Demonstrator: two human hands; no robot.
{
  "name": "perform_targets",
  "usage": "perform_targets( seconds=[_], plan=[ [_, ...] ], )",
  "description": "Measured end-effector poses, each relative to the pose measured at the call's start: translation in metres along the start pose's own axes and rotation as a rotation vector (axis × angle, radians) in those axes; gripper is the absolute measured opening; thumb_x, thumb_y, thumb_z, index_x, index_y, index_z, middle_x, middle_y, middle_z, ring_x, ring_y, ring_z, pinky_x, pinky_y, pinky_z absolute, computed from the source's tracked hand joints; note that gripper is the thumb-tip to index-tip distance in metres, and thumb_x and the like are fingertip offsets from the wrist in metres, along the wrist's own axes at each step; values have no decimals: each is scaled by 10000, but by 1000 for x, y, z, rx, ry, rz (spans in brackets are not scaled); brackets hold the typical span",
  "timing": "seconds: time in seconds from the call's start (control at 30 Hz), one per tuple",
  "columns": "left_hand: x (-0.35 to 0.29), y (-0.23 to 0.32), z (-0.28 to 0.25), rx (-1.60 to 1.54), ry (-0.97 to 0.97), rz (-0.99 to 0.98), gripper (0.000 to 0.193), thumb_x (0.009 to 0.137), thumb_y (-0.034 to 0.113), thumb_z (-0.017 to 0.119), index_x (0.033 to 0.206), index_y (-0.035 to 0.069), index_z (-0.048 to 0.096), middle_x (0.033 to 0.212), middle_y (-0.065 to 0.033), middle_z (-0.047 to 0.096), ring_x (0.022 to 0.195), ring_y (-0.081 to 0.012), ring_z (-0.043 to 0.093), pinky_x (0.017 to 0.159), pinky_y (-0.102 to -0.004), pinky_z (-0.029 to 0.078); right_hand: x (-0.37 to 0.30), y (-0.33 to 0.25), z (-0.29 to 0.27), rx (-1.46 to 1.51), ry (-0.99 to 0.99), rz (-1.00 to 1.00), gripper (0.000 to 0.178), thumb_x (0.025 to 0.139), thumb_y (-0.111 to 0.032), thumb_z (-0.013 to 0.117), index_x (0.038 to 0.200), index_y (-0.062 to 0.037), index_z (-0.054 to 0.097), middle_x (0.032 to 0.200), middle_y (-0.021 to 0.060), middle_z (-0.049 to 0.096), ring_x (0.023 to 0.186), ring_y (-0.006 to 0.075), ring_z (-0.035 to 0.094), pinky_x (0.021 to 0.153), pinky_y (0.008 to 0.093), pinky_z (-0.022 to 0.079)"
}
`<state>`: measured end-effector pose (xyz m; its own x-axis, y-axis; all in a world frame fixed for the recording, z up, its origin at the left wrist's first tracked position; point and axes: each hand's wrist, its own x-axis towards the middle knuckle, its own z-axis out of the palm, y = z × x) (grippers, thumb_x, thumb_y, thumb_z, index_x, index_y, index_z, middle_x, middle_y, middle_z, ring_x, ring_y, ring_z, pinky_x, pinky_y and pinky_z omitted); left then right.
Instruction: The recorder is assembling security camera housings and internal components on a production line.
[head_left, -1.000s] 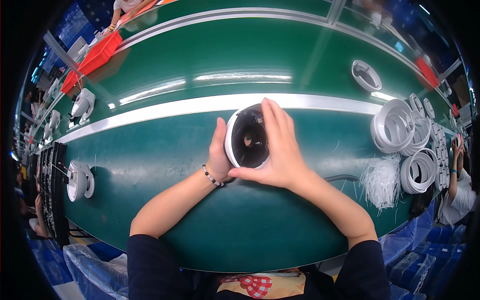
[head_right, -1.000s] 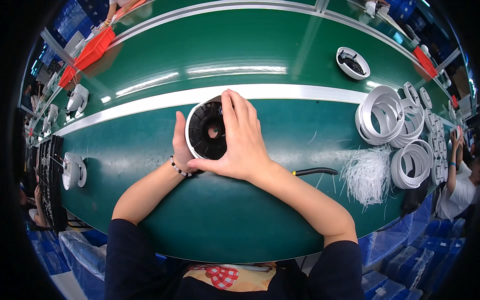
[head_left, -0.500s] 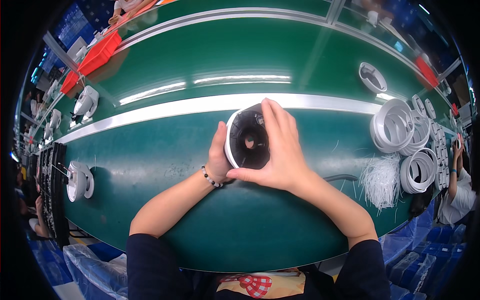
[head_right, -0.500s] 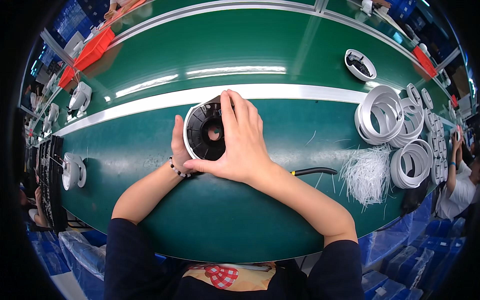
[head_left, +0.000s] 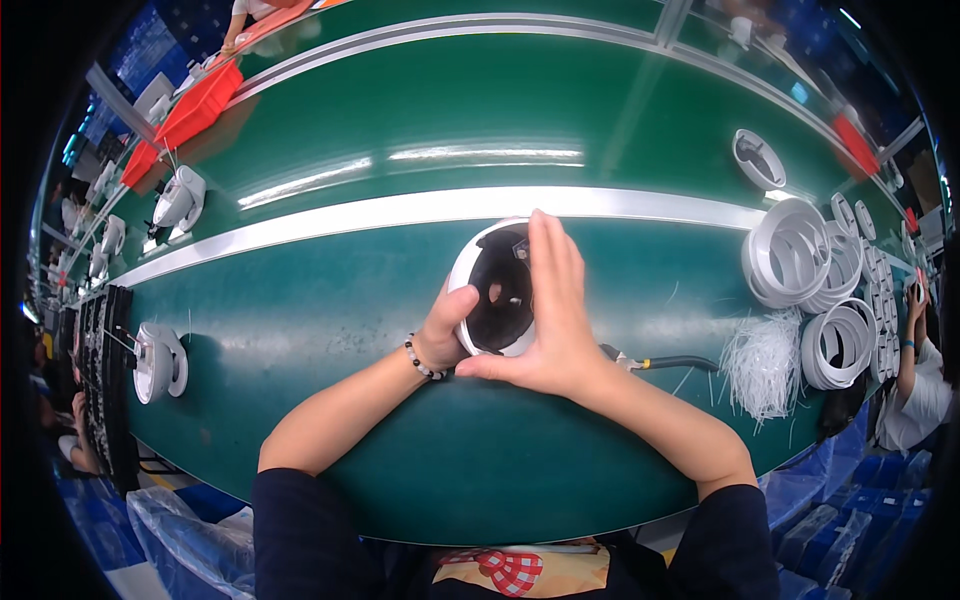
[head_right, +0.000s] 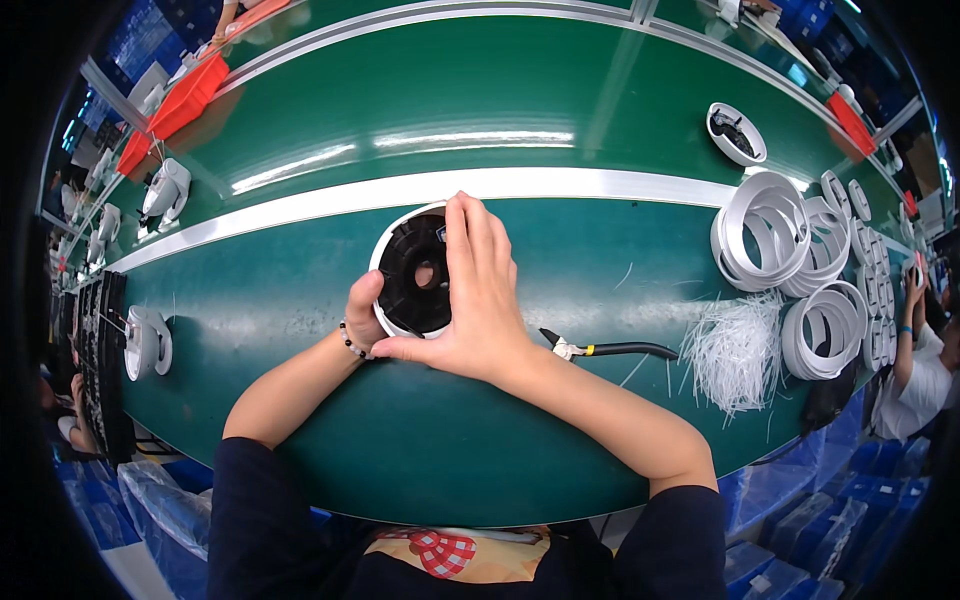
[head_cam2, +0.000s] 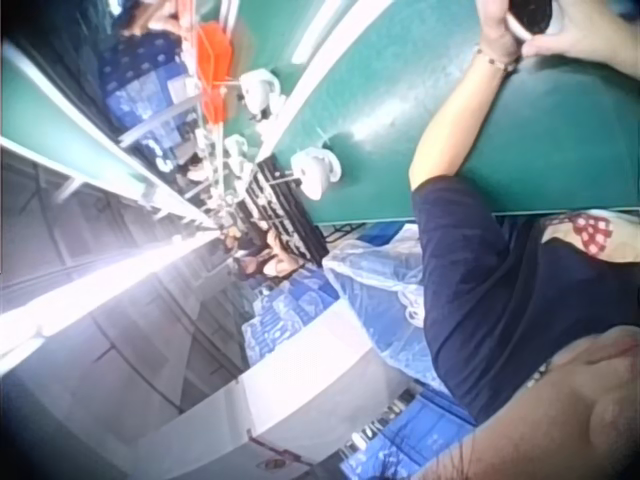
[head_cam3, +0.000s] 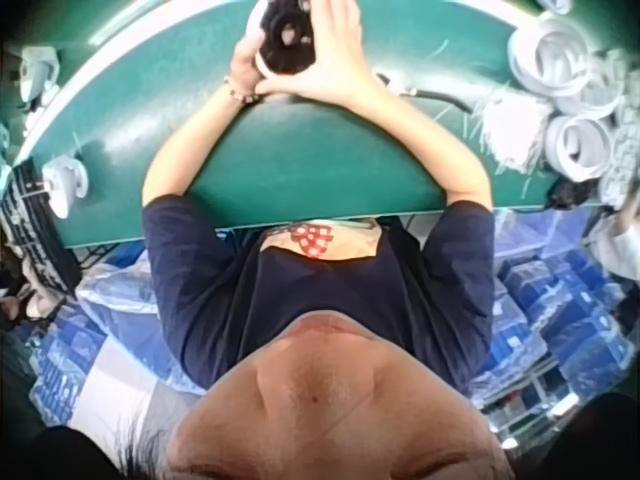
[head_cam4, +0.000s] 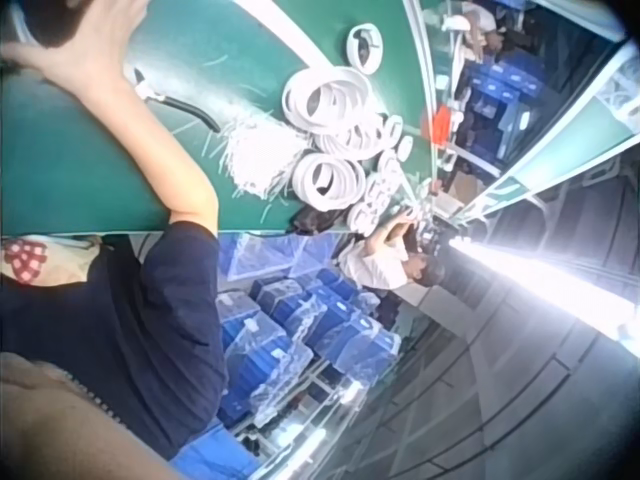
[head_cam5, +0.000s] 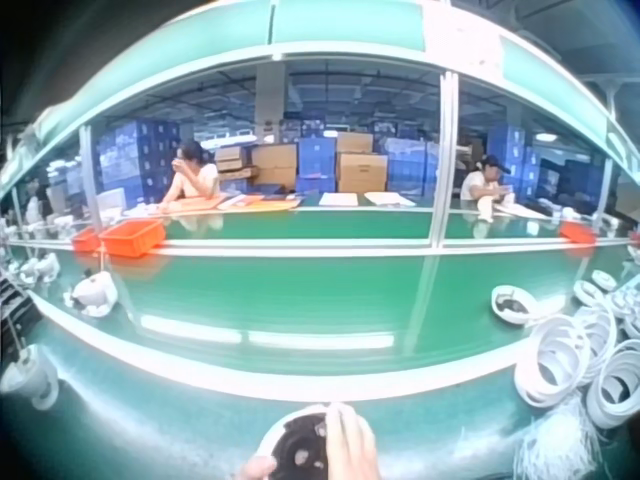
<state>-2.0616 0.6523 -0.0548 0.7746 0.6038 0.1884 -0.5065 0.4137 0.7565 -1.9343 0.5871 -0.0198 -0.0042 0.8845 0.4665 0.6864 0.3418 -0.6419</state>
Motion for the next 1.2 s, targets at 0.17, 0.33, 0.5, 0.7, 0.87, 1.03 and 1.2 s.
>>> perform_targets(
  seconds=[0.17, 0.33, 0.5, 0.7, 0.87, 1.03, 1.2],
  plan=[
    [20, 16, 7, -144, 338, -50, 503, 809, 473, 397, 1054, 51, 522, 964, -96, 583, 922, -214, 554, 831, -341, 453, 6, 14, 2, -20, 47, -39, 1140, 548, -537, 727, 1335, 26, 123, 1360, 293, 113, 1247, 444, 154, 1008, 497, 148],
    [51, 37, -48, -81, 540, 68, 470, 892, 394, 302, 1136, 32, 474, 1121, -124, 539, 1041, -252, 510, 929, -396, 376, 16, 14, -6, 64, 216, -45, 840, 735, -476, 589, 1315, 2, 213, 1371, 262, 136, 1259, 432, 146, 1017, 484, 127],
    [91, 52, -102, 147, 750, 220, 392, 901, 334, 427, 1185, 64, 424, 1139, -92, 500, 1047, -222, 490, 867, -412, 422, 10, 13, -22, 105, 240, -1, 628, 790, -356, 564, 1259, -14, 323, 1359, 210, 212, 1242, 410, 196, 1001, 473, 178],
    [102, 39, -135, 582, 804, 432, 496, 874, 121, 480, 1310, 41, 257, 1331, -105, 302, 1180, -208, 338, 997, -349, 270, -9, 54, 11, 12, 40, 50, 544, 774, -353, 565, 1153, 14, 433, 1295, 213, 306, 1197, 398, 263, 983, 468, 228],
    [69, 37, -36, 1538, 214, 946, 478, 822, 23, 408, 1282, -10, 282, 1355, -187, 274, 1262, -294, 256, 1009, -417, 228, -10, 43, 9, -39, -14, -32, 624, 725, -334, 608, 1162, 66, 414, 1309, 248, 252, 1223, 417, 199, 999, 478, 200],
    [51, 4, 25, 1515, -345, 508, 268, 738, 65, 453, 963, -37, 556, 1004, -185, 581, 981, -355, 529, 895, -429, 377, -13, 50, 6, 70, 58, -144, 501, 610, -161, 587, 1053, 58, 507, 1115, 258, 487, 1179, 403, 324, 1040, 473, 147],
    [40, 8, 11, 1494, -304, 360, 384, 773, 186, 433, 1077, -30, 520, 1114, -203, 527, 1075, -372, 472, 965, -432, 315, 1, 43, 8, 225, -89, 34, 461, 617, -152, 560, 1047, 12, 529, 1135, 216, 495, 1165, 382, 353, 1024, 442, 199]
  ],
)
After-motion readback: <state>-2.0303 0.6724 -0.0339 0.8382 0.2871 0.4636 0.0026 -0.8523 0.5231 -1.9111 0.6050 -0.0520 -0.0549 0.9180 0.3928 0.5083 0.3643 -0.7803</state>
